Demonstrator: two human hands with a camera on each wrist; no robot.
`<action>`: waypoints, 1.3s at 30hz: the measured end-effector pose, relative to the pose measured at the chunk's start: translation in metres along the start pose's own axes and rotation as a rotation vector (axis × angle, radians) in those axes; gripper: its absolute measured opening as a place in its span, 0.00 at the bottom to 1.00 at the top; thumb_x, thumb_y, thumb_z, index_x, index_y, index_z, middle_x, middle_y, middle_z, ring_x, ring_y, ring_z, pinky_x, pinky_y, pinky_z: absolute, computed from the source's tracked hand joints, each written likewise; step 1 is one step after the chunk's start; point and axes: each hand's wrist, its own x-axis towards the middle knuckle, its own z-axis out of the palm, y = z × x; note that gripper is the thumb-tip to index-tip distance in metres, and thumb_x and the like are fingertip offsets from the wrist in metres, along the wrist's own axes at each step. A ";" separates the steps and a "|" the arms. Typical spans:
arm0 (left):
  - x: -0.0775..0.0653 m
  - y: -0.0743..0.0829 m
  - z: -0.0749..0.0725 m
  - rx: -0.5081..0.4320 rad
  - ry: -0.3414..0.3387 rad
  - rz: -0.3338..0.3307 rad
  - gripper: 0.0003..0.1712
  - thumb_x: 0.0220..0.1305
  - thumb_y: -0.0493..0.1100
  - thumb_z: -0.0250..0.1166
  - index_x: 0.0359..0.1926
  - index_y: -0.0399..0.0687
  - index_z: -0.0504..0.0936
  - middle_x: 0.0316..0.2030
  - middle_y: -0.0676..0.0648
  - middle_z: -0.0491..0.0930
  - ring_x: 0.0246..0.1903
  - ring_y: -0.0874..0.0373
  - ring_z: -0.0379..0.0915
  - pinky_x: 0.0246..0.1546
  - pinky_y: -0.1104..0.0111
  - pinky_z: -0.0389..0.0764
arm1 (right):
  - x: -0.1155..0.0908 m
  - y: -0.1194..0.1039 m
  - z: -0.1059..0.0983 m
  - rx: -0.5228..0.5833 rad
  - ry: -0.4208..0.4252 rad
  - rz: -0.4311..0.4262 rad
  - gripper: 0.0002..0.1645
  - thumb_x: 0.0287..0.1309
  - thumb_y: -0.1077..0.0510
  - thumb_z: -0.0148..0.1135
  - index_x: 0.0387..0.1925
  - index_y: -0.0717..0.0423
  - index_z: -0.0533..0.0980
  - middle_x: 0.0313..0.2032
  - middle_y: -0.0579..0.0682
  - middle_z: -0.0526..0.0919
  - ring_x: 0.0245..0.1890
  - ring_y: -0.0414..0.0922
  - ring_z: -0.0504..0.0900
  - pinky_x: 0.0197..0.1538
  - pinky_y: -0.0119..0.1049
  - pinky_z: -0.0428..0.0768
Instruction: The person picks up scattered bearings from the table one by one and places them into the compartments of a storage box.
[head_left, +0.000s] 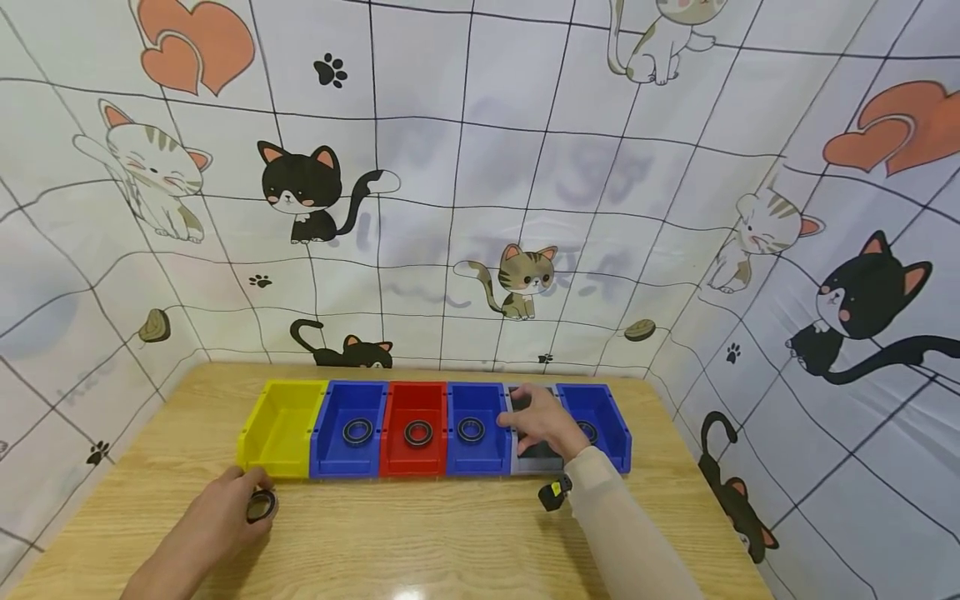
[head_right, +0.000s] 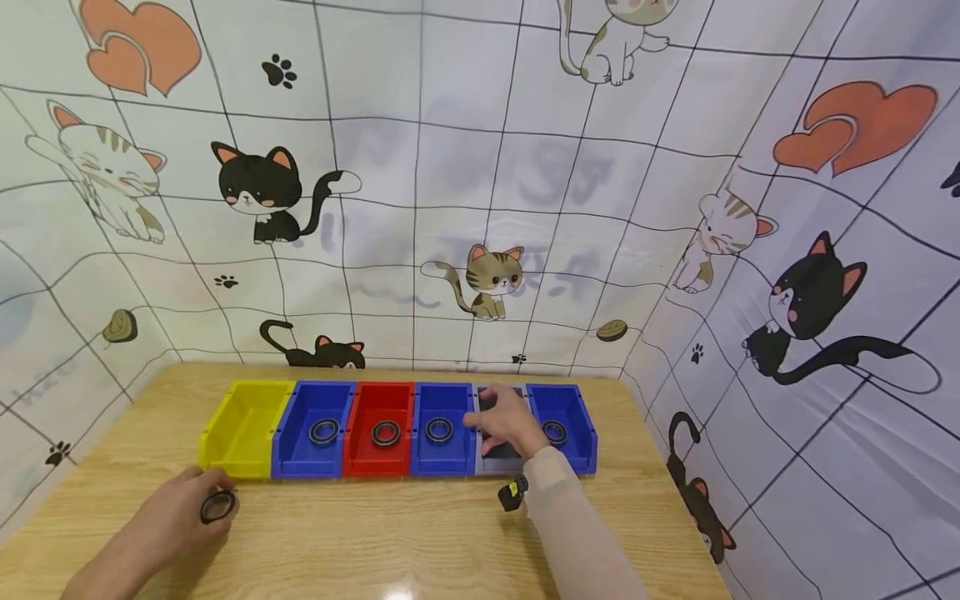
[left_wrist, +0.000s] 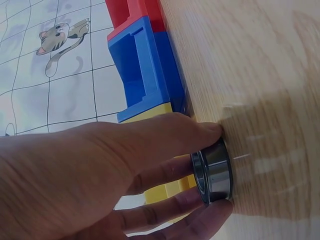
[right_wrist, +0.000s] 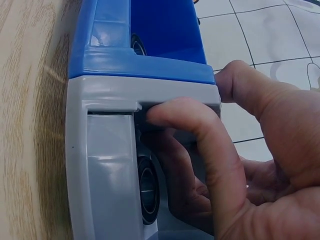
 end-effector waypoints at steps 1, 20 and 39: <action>0.000 0.000 0.000 0.000 -0.005 0.000 0.20 0.55 0.37 0.89 0.45 0.40 0.88 0.39 0.42 0.83 0.37 0.52 0.81 0.38 0.54 0.88 | 0.000 0.000 0.000 0.002 -0.001 -0.001 0.43 0.70 0.57 0.81 0.81 0.59 0.73 0.54 0.62 0.89 0.23 0.47 0.87 0.40 0.54 0.97; 0.007 0.002 0.000 -0.001 -0.074 -0.051 0.19 0.57 0.39 0.88 0.46 0.40 0.89 0.40 0.42 0.84 0.37 0.51 0.79 0.41 0.52 0.87 | 0.000 -0.001 0.000 -0.004 -0.005 0.003 0.42 0.70 0.55 0.82 0.80 0.57 0.75 0.49 0.60 0.89 0.20 0.46 0.88 0.45 0.58 0.98; 0.025 0.016 -0.012 -0.015 0.042 0.023 0.25 0.53 0.40 0.90 0.48 0.36 0.88 0.39 0.40 0.83 0.35 0.50 0.77 0.37 0.52 0.86 | -0.002 0.001 -0.002 0.001 -0.016 -0.004 0.41 0.71 0.56 0.81 0.79 0.58 0.75 0.48 0.60 0.90 0.22 0.46 0.88 0.47 0.60 0.98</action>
